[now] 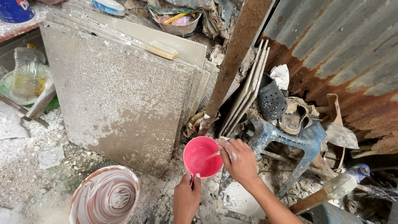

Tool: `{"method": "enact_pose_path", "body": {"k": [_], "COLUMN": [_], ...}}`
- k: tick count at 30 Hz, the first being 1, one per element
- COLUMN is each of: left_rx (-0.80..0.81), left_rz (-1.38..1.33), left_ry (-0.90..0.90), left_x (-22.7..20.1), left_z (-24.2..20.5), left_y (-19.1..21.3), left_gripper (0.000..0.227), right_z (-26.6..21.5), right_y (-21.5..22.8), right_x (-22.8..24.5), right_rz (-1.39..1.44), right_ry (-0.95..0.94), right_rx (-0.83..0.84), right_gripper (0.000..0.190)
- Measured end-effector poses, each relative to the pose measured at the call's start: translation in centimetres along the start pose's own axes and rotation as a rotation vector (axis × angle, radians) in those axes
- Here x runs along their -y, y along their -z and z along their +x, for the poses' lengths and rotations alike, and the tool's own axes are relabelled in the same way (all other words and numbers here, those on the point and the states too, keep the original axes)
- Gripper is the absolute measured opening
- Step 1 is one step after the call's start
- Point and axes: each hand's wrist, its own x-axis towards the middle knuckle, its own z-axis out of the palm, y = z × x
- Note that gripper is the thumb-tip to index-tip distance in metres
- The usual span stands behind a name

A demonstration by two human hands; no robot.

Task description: The person fills a pink cup with water from a tap and pours it into a bucket. Then, the person scoops white gypsum powder from a bag and adds it to the bucket containing the water.

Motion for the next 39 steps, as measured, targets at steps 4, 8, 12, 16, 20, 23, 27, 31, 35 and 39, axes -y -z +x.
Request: {"method": "enact_pose_path", "body": {"k": [4,8,12,16,20,23,27,31,35,39], "left_rx": [0.008,-0.009,-0.016,-0.005,0.017,0.051,0.024,0.02,0.007,-0.048], "left_rz": [0.002,0.0,-0.006,-0.009,0.011,0.036,0.04,0.039,0.029,-0.003], "left_ry": [0.014,0.004,-0.02,0.007,0.038,0.068,0.032,0.035,0.035,-0.033], "left_x": [0.21,0.28,0.27,0.16,0.07,0.15,0.19,0.19,0.19,0.31], "left_z": [0.06,0.11,0.09,-0.03,-0.04,0.09,0.11,-0.01,-0.15,-0.41], "left_y": [0.08,0.11,0.18,0.38,0.5,0.56,0.53,0.51,0.45,0.48], "left_gripper": [0.041,0.041,0.041,0.039,0.041,0.042,0.044,0.045,0.046,0.045], "right_z": [0.1,0.06,0.01,0.07,-0.07,-0.34,-0.57,-0.66,-0.64,-0.49], "right_y": [0.07,0.07,-0.01,-0.07,0.0,-0.14,-0.5,-0.75,-0.59,-0.36], "right_x": [0.13,0.08,0.03,0.14,0.0,-0.26,-0.61,-0.7,-0.65,-0.48], "right_rz": [-0.002,-0.001,-0.009,-0.011,0.001,0.024,0.012,0.009,0.019,0.045], "right_ry": [-0.001,0.008,0.014,-0.015,-0.003,-0.017,-0.039,-0.055,-0.043,0.002], "right_rx": [-0.002,-0.006,-0.009,0.01,0.006,-0.004,-0.027,-0.007,-0.01,-0.033], "right_gripper": [0.023,0.023,0.024,0.023,0.022,0.02,0.016,0.016,0.022,0.026]}}
